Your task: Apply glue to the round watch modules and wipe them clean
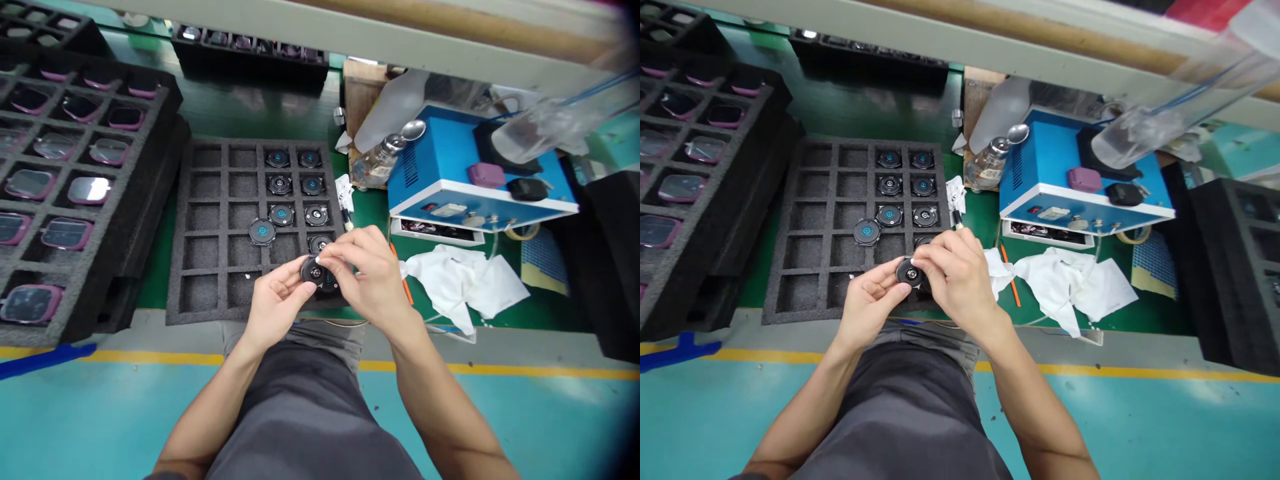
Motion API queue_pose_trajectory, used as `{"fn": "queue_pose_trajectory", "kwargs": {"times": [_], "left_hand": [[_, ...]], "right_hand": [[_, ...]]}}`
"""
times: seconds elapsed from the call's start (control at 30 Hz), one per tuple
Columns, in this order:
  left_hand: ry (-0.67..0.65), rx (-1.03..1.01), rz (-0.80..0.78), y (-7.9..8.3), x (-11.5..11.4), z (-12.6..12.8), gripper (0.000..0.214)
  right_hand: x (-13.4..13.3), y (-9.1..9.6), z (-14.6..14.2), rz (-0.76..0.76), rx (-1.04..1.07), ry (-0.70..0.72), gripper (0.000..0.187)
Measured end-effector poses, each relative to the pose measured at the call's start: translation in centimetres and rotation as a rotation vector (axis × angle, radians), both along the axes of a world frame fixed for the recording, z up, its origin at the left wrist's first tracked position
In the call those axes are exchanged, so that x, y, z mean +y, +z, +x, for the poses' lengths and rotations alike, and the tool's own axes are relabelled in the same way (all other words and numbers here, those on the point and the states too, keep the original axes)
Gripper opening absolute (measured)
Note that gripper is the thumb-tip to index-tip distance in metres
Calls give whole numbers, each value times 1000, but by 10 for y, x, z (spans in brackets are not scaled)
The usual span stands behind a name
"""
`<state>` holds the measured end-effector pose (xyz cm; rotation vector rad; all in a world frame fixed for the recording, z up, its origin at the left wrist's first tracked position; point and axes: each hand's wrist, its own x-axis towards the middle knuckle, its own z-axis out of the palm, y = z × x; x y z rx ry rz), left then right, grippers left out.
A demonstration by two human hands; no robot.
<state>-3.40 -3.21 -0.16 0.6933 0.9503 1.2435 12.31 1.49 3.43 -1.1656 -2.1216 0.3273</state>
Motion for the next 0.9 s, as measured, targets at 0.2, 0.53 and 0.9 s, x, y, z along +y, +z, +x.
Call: {"fn": "queue_pose_trajectory", "kwargs": {"times": [0.2, 0.53, 0.9], "left_hand": [[16, -30, 1, -1, 1, -1, 43], [25, -97, -14, -5, 1, -5, 43], [0, -80, 22, -4, 0, -5, 41]], "right_hand": [[0, 0, 6, 17, -62, 12, 10], [-4, 8, 23, 73, 71, -105, 6], [-9, 2, 5, 36, 112, -11, 9]]}}
